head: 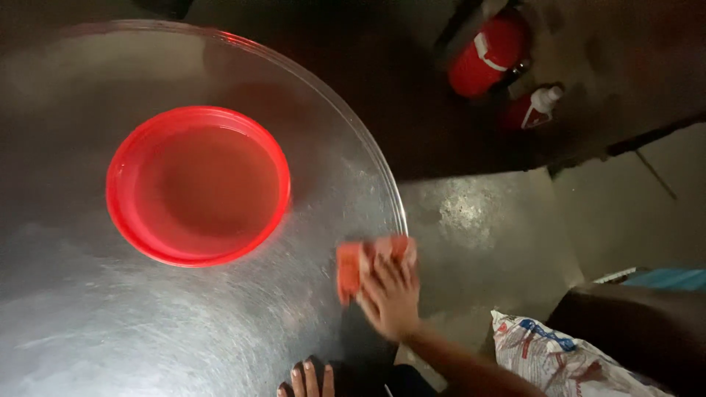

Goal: Wiping a large circular metal table using a wet cloth.

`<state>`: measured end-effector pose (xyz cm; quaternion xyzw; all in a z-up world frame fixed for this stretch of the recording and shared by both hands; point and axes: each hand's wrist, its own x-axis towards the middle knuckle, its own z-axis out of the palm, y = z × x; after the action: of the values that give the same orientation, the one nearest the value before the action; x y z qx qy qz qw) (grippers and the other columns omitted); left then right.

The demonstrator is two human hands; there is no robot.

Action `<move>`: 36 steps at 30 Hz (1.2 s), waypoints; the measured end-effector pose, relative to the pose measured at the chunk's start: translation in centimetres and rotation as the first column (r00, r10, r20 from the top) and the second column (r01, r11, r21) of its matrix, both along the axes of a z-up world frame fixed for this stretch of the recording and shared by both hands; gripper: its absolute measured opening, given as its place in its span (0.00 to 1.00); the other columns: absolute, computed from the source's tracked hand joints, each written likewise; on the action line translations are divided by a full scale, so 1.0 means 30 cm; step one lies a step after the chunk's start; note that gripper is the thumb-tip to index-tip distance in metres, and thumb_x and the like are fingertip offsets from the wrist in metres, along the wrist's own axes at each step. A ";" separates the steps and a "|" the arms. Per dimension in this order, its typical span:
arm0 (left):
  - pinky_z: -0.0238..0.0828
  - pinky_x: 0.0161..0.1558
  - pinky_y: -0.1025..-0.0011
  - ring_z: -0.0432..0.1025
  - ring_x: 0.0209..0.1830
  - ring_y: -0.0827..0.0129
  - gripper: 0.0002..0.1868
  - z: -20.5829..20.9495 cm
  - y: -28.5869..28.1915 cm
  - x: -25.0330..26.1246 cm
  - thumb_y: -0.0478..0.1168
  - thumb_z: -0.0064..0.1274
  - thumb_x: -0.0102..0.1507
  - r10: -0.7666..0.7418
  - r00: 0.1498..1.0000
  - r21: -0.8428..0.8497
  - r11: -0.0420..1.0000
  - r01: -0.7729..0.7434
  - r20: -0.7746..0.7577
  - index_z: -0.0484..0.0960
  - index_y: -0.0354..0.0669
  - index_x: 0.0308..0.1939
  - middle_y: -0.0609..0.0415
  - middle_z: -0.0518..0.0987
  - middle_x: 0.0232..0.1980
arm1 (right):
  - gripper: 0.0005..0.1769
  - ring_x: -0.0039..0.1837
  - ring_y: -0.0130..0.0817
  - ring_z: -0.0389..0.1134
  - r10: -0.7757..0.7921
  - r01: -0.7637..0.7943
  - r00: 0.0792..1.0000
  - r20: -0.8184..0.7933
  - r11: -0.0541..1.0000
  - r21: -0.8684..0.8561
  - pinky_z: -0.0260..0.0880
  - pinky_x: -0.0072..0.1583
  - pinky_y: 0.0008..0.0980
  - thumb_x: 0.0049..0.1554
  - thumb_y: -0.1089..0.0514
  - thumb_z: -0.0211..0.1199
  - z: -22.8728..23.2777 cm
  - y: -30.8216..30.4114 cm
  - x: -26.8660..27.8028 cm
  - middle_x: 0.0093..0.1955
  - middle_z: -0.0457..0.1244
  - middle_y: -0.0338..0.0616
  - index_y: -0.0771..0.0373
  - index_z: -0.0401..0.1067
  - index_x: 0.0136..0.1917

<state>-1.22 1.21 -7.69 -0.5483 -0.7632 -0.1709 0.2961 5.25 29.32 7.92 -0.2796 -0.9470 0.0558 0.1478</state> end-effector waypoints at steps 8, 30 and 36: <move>0.49 0.68 0.36 0.71 0.63 0.43 0.30 0.095 0.045 0.019 0.64 0.30 0.73 0.077 0.989 0.122 0.988 -0.093 0.125 0.81 0.50 0.55 0.38 0.82 0.55 | 0.30 0.74 0.60 0.57 0.338 -0.333 0.941 0.011 0.932 -0.142 0.42 0.72 0.69 0.56 0.37 0.64 0.032 -0.061 0.038 0.73 0.59 0.57 0.50 0.73 0.67; 0.35 0.76 0.35 0.48 0.79 0.32 0.38 0.358 1.042 -0.273 0.58 0.47 0.67 0.440 0.567 -0.210 0.881 -0.425 0.696 0.65 0.36 0.73 0.29 0.60 0.76 | 0.47 0.82 0.60 0.44 0.303 -0.269 0.944 0.131 0.936 -0.228 0.41 0.75 0.71 0.46 0.50 0.69 -0.056 0.485 -0.127 0.81 0.49 0.56 0.56 0.60 0.77; 0.31 0.75 0.37 0.45 0.80 0.35 0.42 0.366 1.072 -0.288 0.62 0.42 0.64 0.536 0.599 -0.395 0.844 -0.362 0.595 0.61 0.37 0.75 0.30 0.56 0.78 | 0.43 0.85 0.59 0.35 0.434 -0.472 0.867 -0.245 0.873 -0.124 0.36 0.79 0.72 0.54 0.43 0.71 -0.070 0.632 -0.087 0.85 0.42 0.57 0.51 0.62 0.78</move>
<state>-9.87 33.39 3.30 -0.2644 -0.9448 -0.1895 -0.0404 2.65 48.29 5.81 -0.0537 -0.9562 0.2035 0.2035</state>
